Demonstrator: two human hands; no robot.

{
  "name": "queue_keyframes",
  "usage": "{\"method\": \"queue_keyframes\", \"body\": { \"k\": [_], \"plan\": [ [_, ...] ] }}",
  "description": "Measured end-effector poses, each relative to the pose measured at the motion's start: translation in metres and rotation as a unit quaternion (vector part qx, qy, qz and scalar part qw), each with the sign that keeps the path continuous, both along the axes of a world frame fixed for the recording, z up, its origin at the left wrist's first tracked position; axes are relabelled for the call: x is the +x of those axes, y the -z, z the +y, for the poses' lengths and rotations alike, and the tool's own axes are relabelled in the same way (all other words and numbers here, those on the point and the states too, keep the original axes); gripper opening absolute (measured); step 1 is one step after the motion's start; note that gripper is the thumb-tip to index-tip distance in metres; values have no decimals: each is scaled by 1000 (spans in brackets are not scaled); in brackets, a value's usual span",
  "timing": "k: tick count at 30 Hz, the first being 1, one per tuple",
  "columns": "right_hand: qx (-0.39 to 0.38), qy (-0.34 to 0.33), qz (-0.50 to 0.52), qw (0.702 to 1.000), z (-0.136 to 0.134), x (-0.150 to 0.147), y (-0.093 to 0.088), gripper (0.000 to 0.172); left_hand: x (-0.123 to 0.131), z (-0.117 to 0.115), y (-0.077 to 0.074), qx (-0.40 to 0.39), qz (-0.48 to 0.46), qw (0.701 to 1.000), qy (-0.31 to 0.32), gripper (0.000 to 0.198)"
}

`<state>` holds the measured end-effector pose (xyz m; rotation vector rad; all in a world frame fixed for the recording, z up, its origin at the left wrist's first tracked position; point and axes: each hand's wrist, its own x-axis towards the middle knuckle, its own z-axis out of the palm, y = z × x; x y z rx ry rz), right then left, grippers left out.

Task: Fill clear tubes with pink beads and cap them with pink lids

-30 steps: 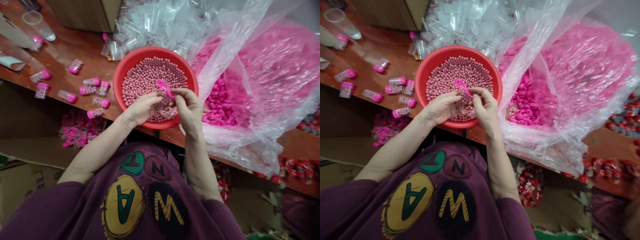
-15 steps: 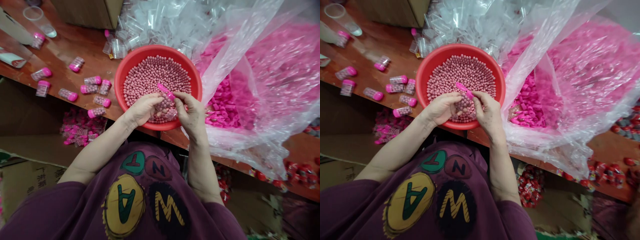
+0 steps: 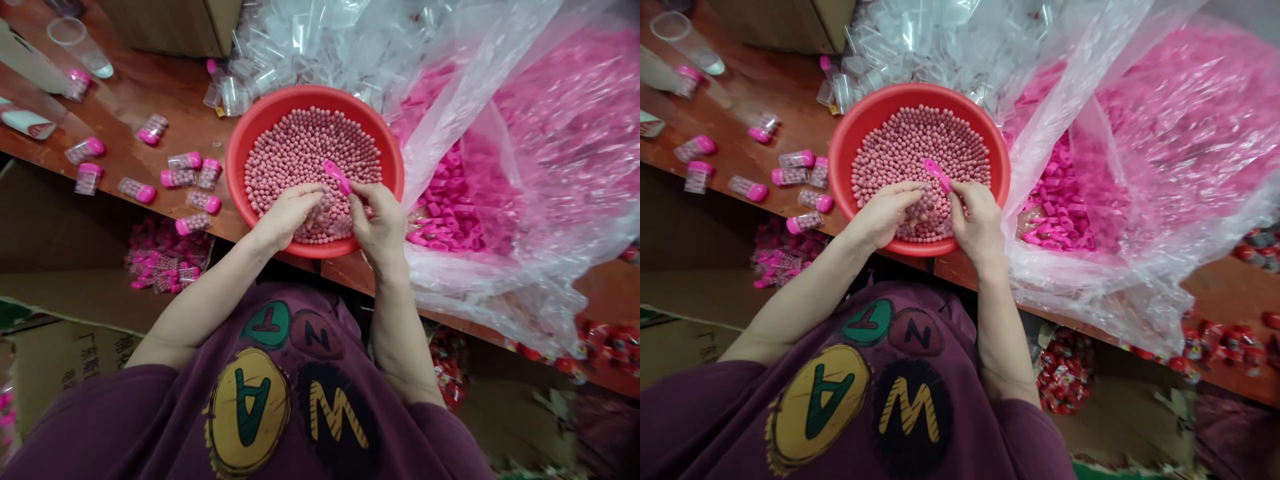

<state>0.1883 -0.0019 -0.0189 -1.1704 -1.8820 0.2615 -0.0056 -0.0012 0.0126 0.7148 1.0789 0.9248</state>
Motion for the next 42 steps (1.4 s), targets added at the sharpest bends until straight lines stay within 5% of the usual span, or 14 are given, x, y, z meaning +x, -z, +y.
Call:
{"method": "queue_keyframes", "body": {
  "k": [7,13,17,24,32,42],
  "plan": [
    [-129,-24,62,989,-8,-12,-13,18,-2,0,-2,-1,-29,999,14,18],
    [-63,33,5,997,-7,-1,-14,18,-4,3,-1,-11,-94,995,-29,18],
    [-84,-7,83,993,-7,-10,-21,19,-4,6,-3,-51,-116,992,-16,21],
    [-115,-40,56,991,-4,-10,-35,19,-6,8,-4,-66,-128,989,-12,18],
    [-80,-16,119,990,-4,-13,-34,27,-12,6,-9,-72,-187,979,43,18],
    [-79,-50,83,992,-8,-20,-36,23,-5,0,-12,-13,-163,986,-11,11]
  ]
}}
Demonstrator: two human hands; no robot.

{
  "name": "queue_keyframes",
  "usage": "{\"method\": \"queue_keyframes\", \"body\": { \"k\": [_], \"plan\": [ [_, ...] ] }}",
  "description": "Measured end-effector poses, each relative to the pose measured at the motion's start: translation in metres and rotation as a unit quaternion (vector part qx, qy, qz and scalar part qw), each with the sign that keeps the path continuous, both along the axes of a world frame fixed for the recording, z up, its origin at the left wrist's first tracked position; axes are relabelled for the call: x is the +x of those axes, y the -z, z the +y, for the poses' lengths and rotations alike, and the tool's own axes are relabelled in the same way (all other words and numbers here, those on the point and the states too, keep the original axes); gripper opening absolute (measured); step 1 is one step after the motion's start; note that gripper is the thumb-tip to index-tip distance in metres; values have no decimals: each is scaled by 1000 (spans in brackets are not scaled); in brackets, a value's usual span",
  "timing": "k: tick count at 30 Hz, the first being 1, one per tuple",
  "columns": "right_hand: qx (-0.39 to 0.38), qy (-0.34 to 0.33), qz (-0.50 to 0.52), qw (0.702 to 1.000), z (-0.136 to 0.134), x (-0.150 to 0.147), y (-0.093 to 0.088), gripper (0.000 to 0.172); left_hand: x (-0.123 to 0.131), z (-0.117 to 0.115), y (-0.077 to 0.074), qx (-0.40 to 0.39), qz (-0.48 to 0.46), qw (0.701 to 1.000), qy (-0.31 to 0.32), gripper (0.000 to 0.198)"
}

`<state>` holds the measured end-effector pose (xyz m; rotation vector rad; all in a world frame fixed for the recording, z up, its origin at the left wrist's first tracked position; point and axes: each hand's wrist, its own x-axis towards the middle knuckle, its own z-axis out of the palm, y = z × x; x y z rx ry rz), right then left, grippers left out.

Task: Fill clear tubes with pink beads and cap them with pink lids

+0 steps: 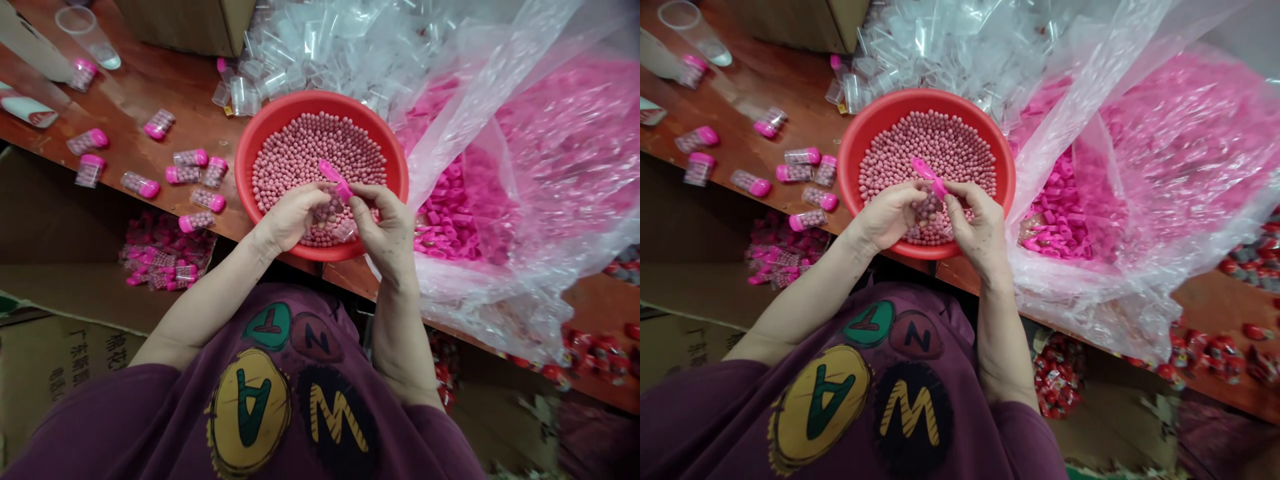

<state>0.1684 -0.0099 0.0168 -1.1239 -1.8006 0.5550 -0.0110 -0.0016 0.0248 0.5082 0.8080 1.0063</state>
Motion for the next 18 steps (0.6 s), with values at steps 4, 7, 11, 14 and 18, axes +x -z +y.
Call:
{"method": "queue_keyframes", "body": {
  "k": [4,7,11,14,18],
  "plan": [
    [-22,-15,-30,999,2,8,-4,21,-1,0,5,22,36,999,20,12],
    [-30,-10,-41,999,3,13,-4,23,-2,0,7,29,35,998,46,12],
    [-40,-7,-3,999,2,14,-3,23,-2,-1,6,28,31,998,50,14],
    [-44,-16,-12,999,1,15,-5,23,-1,-1,5,16,44,998,49,15],
    [-58,-21,-37,997,2,18,-6,23,2,1,4,-19,53,998,15,13]
  ]
}}
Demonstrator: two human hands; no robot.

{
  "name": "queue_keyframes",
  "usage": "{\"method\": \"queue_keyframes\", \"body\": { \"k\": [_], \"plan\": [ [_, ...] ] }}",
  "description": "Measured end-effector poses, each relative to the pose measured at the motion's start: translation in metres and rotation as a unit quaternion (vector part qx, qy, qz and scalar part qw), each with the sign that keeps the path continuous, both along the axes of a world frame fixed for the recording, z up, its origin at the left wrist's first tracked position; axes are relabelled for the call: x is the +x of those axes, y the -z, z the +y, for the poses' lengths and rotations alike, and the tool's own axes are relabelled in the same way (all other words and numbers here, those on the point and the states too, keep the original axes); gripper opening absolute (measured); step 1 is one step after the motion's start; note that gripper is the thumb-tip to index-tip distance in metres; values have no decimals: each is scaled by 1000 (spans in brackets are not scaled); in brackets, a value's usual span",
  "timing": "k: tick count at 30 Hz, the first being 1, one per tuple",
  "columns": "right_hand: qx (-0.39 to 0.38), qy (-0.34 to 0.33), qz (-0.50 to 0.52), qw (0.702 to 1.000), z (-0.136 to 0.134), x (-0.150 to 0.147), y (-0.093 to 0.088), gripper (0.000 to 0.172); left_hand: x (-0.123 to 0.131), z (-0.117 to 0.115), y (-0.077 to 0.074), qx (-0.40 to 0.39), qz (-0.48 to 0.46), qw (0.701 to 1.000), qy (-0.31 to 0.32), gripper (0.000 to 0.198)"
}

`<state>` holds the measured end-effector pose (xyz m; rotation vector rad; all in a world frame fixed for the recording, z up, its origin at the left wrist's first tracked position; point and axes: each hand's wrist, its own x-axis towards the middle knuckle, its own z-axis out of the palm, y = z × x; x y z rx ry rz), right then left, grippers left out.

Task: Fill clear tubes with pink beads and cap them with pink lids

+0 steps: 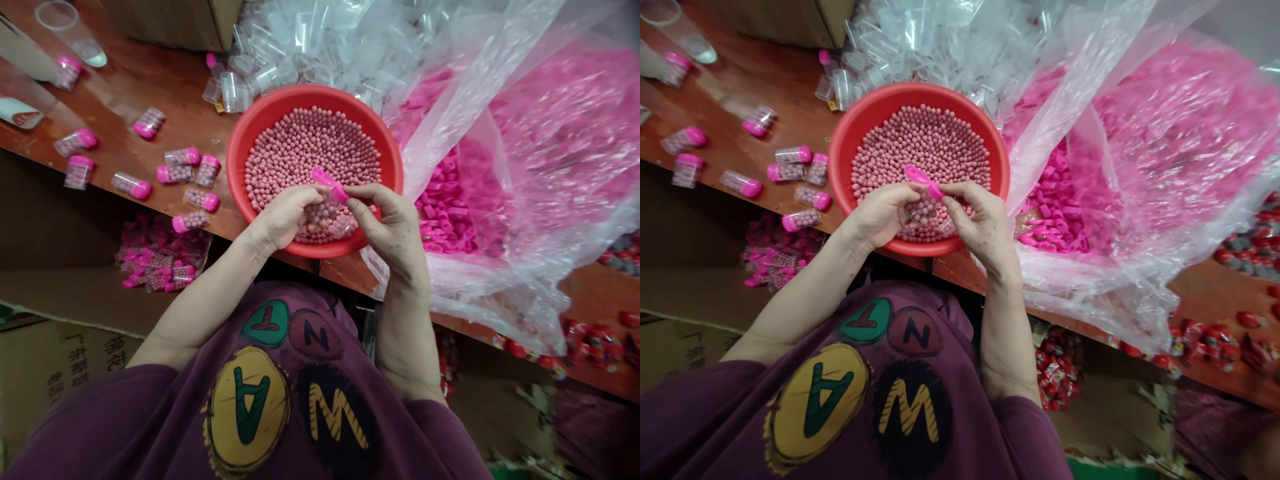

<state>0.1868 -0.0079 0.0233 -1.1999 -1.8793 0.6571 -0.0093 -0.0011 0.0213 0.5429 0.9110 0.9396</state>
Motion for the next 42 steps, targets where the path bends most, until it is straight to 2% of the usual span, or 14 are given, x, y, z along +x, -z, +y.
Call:
{"method": "queue_keyframes", "body": {
  "k": [7,12,17,21,25,30,32,36,39,42],
  "plan": [
    [-4,-6,9,1000,1,1,2,22,1,1,3,-5,7,1000,3,16],
    [-24,-53,-12,998,1,7,-1,17,-1,-1,5,-17,24,999,14,14],
    [64,-61,-82,993,9,15,8,15,-1,-2,6,-1,34,999,18,11],
    [129,13,-118,984,14,14,21,19,-1,0,9,43,6,999,1,9],
    [100,65,-31,992,10,3,24,19,-4,1,8,50,-35,998,20,9],
    [25,47,62,997,5,-12,17,24,-7,-1,7,29,-69,995,64,20],
    [22,49,80,995,6,-13,19,27,-8,-2,8,39,-88,994,47,20],
    [33,102,133,985,11,-8,30,33,-11,-2,8,58,-122,991,-3,29],
    [24,120,162,979,13,-3,40,35,-7,-1,7,54,-84,994,-43,32],
    [22,113,168,979,15,-2,49,35,-3,1,7,21,-43,998,-47,31]
  ]
}}
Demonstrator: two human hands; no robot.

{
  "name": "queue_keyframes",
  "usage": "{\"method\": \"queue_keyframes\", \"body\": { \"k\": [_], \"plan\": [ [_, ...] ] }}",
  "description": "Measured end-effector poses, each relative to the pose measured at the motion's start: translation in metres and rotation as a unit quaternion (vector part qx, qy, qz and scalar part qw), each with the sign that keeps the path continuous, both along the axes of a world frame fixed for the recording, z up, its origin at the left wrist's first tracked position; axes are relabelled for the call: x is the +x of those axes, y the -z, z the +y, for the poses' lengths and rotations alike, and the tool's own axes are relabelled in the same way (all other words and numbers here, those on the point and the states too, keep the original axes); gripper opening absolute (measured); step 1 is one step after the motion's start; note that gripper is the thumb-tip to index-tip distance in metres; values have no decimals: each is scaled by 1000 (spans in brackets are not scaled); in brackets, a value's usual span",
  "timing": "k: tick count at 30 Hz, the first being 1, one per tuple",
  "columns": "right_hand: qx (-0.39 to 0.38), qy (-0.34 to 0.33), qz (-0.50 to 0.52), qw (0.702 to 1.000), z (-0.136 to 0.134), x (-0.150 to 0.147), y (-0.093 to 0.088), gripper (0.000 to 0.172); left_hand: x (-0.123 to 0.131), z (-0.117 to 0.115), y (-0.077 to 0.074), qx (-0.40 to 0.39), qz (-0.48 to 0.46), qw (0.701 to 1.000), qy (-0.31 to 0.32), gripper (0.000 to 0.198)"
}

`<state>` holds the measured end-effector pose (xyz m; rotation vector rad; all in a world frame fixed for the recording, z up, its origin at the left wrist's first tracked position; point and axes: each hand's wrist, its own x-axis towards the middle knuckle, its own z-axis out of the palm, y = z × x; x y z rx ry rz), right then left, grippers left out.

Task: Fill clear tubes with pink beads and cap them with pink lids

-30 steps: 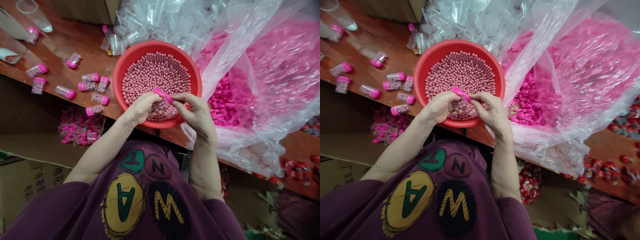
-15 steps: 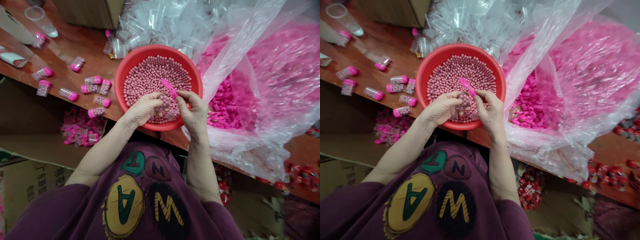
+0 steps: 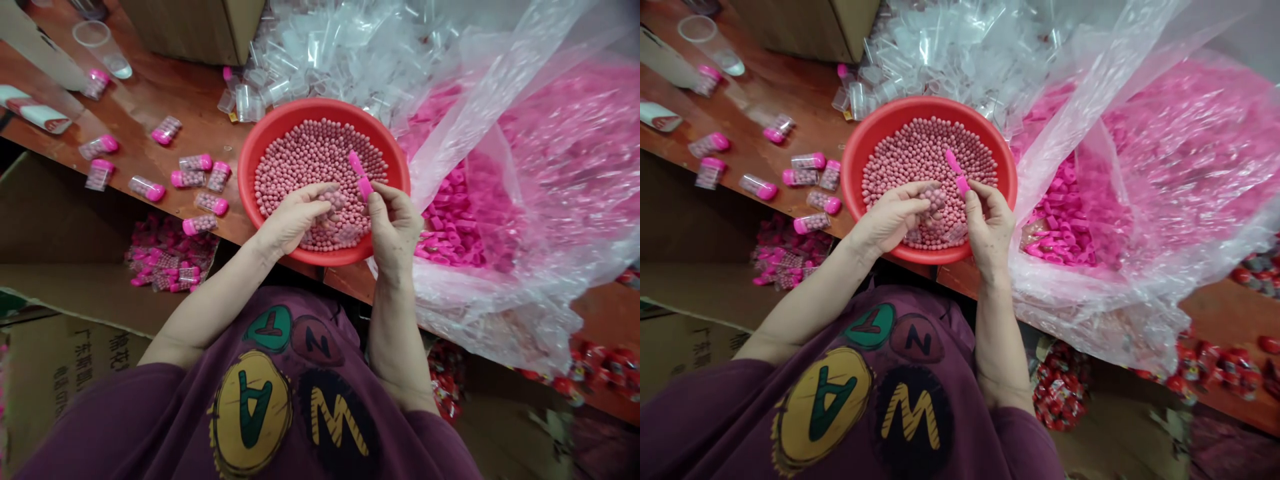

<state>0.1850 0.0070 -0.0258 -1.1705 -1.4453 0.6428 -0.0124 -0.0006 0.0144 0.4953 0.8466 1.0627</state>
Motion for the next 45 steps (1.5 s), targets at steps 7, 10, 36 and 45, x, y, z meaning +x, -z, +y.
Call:
{"method": "queue_keyframes", "body": {
  "k": [7,10,36,45],
  "plan": [
    [-5,-11,15,1000,-1,-1,6,33,-5,-1,1,30,-7,999,38,33],
    [-22,-13,23,999,-4,-5,1,34,-4,-2,4,48,35,998,21,31],
    [9,-63,-115,991,-23,6,-25,18,-3,-4,19,208,300,931,14,41],
    [-11,-101,-128,987,-28,13,-32,16,-3,-8,-1,75,141,984,77,43]
  ]
}}
